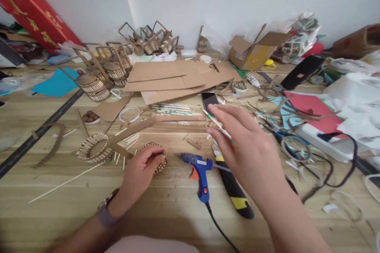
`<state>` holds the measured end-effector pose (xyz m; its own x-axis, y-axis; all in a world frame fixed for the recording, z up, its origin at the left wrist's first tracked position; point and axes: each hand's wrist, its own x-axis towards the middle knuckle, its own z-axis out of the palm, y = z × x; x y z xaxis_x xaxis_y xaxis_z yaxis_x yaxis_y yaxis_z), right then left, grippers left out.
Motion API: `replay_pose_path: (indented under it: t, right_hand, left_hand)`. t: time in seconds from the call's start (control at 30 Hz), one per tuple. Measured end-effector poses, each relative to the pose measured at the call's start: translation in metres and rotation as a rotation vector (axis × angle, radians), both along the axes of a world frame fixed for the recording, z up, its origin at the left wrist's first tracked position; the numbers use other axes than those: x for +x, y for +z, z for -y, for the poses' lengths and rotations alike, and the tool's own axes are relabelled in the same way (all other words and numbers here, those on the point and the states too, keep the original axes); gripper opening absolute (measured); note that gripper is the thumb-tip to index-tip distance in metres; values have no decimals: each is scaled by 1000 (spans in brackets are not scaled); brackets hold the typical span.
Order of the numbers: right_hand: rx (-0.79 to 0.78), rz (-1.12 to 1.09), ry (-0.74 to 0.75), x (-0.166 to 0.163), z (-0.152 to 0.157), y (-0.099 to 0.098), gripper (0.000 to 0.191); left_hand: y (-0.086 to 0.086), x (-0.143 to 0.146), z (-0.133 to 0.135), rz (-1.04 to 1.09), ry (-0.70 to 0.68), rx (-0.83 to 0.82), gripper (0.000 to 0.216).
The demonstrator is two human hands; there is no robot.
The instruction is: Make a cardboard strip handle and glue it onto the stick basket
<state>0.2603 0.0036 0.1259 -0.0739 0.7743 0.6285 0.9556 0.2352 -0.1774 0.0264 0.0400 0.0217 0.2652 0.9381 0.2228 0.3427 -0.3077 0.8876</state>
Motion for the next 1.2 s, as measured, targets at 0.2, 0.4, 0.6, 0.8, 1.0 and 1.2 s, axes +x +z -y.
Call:
replay_pose_path:
  t: [0.2, 0.4, 0.6, 0.8, 1.0, 1.2]
  right_hand:
    - [-100, 26, 182, -11, -24, -33, 26]
    - [-284, -265, 219, -42, -13, -74, 21]
    - [-436, -529, 178, -68, -3, -92, 18]
    - [-478, -698, 168, -76, 0, -92, 18]
    - [-498, -716, 170, -80, 1, -91, 21]
    - [-500, -730, 169, -81, 1, -96, 22]
  left_hand:
    - [2, 1, 1, -14, -10, -4, 14]
    - [2, 2, 1, 13, -37, 22, 14]
    - [3, 3, 0, 41, -42, 15, 16]
    - [1, 4, 1, 80, -56, 4, 20]
    - [3, 4, 1, 96, -64, -14, 21]
    - [0, 5, 1, 91, -53, 3, 20]
